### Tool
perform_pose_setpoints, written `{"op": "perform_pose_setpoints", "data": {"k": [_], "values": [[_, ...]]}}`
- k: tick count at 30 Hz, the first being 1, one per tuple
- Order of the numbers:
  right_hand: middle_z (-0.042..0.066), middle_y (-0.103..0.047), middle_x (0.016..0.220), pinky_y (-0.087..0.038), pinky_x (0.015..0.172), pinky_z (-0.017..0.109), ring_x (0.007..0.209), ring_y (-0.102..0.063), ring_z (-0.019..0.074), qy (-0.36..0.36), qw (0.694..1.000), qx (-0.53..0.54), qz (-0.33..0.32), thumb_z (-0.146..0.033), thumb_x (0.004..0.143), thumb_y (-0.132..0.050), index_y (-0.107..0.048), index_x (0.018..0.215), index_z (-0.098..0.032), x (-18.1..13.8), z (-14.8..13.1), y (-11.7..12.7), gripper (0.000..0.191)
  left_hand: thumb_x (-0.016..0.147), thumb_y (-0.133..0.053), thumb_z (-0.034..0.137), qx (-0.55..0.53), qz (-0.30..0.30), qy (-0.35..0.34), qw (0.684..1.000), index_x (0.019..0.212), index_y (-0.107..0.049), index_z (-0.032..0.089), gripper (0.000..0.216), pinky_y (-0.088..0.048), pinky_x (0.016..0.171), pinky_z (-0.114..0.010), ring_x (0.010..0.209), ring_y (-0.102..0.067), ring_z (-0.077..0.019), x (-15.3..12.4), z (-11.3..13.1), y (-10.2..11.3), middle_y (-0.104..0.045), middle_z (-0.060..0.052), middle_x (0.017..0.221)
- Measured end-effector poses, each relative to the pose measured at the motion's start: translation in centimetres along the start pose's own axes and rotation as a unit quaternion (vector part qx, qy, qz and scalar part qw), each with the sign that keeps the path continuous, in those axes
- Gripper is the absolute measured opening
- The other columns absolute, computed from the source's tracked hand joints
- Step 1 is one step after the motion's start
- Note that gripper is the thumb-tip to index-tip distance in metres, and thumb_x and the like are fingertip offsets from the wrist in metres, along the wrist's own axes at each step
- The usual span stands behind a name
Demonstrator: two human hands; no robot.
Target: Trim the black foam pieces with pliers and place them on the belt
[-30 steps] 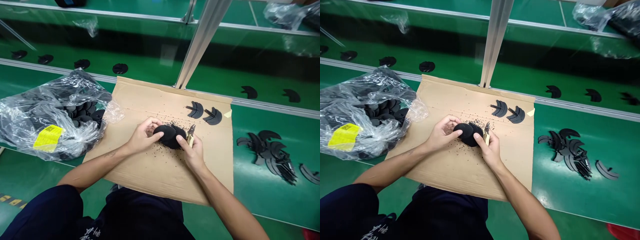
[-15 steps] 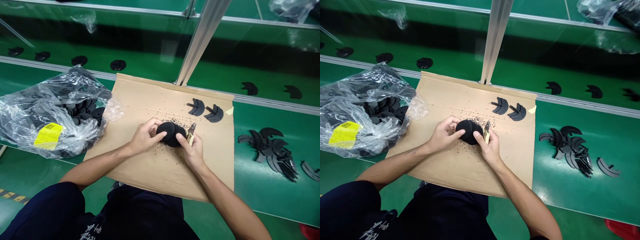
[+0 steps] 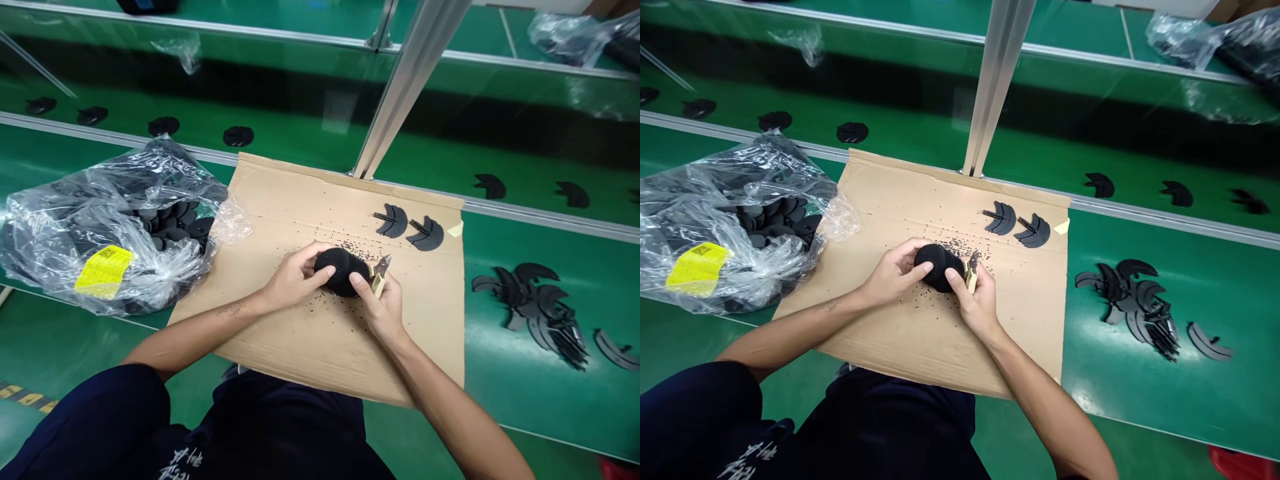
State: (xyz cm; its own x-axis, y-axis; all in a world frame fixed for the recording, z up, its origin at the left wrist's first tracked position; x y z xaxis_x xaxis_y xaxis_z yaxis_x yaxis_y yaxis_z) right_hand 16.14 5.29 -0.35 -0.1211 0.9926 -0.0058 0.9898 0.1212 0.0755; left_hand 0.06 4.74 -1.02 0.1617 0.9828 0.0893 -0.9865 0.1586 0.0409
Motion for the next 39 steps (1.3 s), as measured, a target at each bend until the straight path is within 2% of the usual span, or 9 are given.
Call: {"op": "perform_pose_setpoints", "data": {"k": [3, 6, 10, 14, 17, 20, 27, 34, 39], "values": [[-0.001, -0.061, 0.075, -0.050, 0.068, 0.031, 0.068, -0.055, 0.0153, 0.016, 1.000, -0.018, -0.002, -0.057, 0.082, -0.073, -0.064, 0.088, -0.020, 0.0, -0.2, 0.0, 0.038, 0.091, -0.070, 0.037, -0.054, 0.003, -0.014, 0.998, 0.114, -0.067, 0.014, 0.033, -0.061, 0.084, -0.026, 0.096, -0.073, -0.0166, 0.2, 0.0, 0.0, -0.075, -0.009, 0.107], [-0.002, -0.058, 0.071, -0.049, 0.062, 0.029, 0.064, -0.053, 0.0144, 0.049, 0.997, -0.047, -0.018, -0.055, 0.084, -0.072, -0.064, 0.089, -0.021, 0.1, -0.9, 0.2, 0.036, 0.090, -0.070, 0.035, -0.043, -0.002, -0.031, 0.999, 0.112, -0.068, 0.013, 0.030, -0.062, 0.081, -0.026, 0.091, -0.074, -0.0159, 0.4, 0.5, 0.3, -0.077, -0.009, 0.104], [0.000, -0.064, 0.079, -0.051, 0.067, 0.031, 0.067, -0.057, 0.0156, 0.147, 0.982, -0.117, -0.029, -0.043, 0.087, -0.073, -0.065, 0.097, -0.022, 0.3, -2.5, 0.8, 0.024, 0.093, -0.066, 0.026, 0.088, -0.027, -0.106, 0.990, 0.111, -0.071, 0.014, 0.022, -0.063, 0.083, -0.028, 0.093, -0.074, -0.0159, 0.1, 2.6, 0.7, -0.078, -0.008, 0.104], [0.003, -0.068, 0.088, -0.051, 0.069, 0.032, 0.075, -0.062, 0.0173, 0.274, 0.941, -0.178, -0.092, -0.026, 0.087, -0.073, -0.065, 0.098, -0.023, -0.2, -4.0, -0.2, 0.014, 0.094, -0.063, 0.018, 0.222, -0.067, -0.217, 0.948, 0.120, -0.068, 0.018, 0.027, -0.063, 0.089, -0.031, 0.098, -0.075, -0.0158, -0.7, 4.3, 0.0, -0.078, -0.008, 0.109], [0.004, -0.067, 0.083, -0.050, 0.066, 0.031, 0.073, -0.062, 0.0170, 0.325, 0.913, -0.214, -0.123, -0.016, 0.090, -0.065, -0.064, 0.096, -0.022, -0.6, -4.2, -0.9, 0.009, 0.096, -0.060, 0.017, 0.272, -0.083, -0.252, 0.925, 0.128, -0.063, 0.020, 0.032, -0.064, 0.085, -0.028, 0.097, -0.075, -0.0142, -1.3, 4.4, -0.4, -0.078, -0.007, 0.111], [0.004, -0.069, 0.083, -0.050, 0.065, 0.031, 0.072, -0.062, 0.0168, 0.353, 0.901, -0.220, -0.119, -0.012, 0.090, -0.062, -0.063, 0.096, -0.022, -0.9, -4.4, -1.0, 0.012, 0.096, -0.064, 0.020, 0.283, -0.067, -0.257, 0.922, 0.129, -0.063, 0.019, 0.033, -0.064, 0.088, -0.028, 0.099, -0.076, -0.0149, -1.3, 4.4, -0.1, -0.077, -0.007, 0.114], [0.006, -0.072, 0.087, -0.053, 0.061, 0.032, 0.072, -0.067, 0.0176, 0.395, 0.894, -0.203, -0.067, -0.015, 0.091, -0.060, -0.064, 0.101, -0.025, -1.9, -4.5, -0.7, 0.014, 0.087, -0.078, 0.027, 0.140, -0.023, -0.248, 0.958, 0.113, -0.075, 0.021, 0.027, -0.062, 0.082, -0.029, 0.090, -0.074, -0.0155, -1.0, 5.2, 0.8, -0.079, -0.007, 0.099], [0.006, -0.074, 0.089, -0.055, 0.064, 0.033, 0.074, -0.069, 0.0187, 0.396, 0.897, -0.186, -0.064, -0.018, 0.092, -0.061, -0.064, 0.103, -0.025, -2.2, -4.2, -0.7, 0.014, 0.093, -0.070, 0.029, 0.138, -0.033, -0.265, 0.954, 0.121, -0.072, 0.024, 0.028, -0.060, 0.085, -0.033, 0.096, -0.072, -0.0168, -1.4, 5.8, 0.3, -0.078, -0.008, 0.105], [0.006, -0.074, 0.089, -0.055, 0.064, 0.034, 0.072, -0.069, 0.0190, 0.390, 0.896, -0.197, -0.077, -0.021, 0.093, -0.058, -0.064, 0.104, -0.025, -2.3, -3.9, -1.0, 0.013, 0.089, -0.076, 0.029, 0.157, -0.035, -0.291, 0.943, 0.119, -0.072, 0.024, 0.031, -0.060, 0.079, -0.030, 0.089, -0.071, -0.0153, -1.6, 6.2, 0.4, -0.077, -0.006, 0.099]]}}
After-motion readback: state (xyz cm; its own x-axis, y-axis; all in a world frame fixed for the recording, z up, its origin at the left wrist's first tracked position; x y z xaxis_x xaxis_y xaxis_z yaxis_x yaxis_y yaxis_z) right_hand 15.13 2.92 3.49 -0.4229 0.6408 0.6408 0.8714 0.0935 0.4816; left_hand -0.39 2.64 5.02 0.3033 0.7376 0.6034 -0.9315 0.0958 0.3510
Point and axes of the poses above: each hand's wrist, its own x-axis towards the middle knuckle, its own y-axis out of the back of the hand, z = x × y, the point moved 8 cm from there along x, towards the middle knuckle
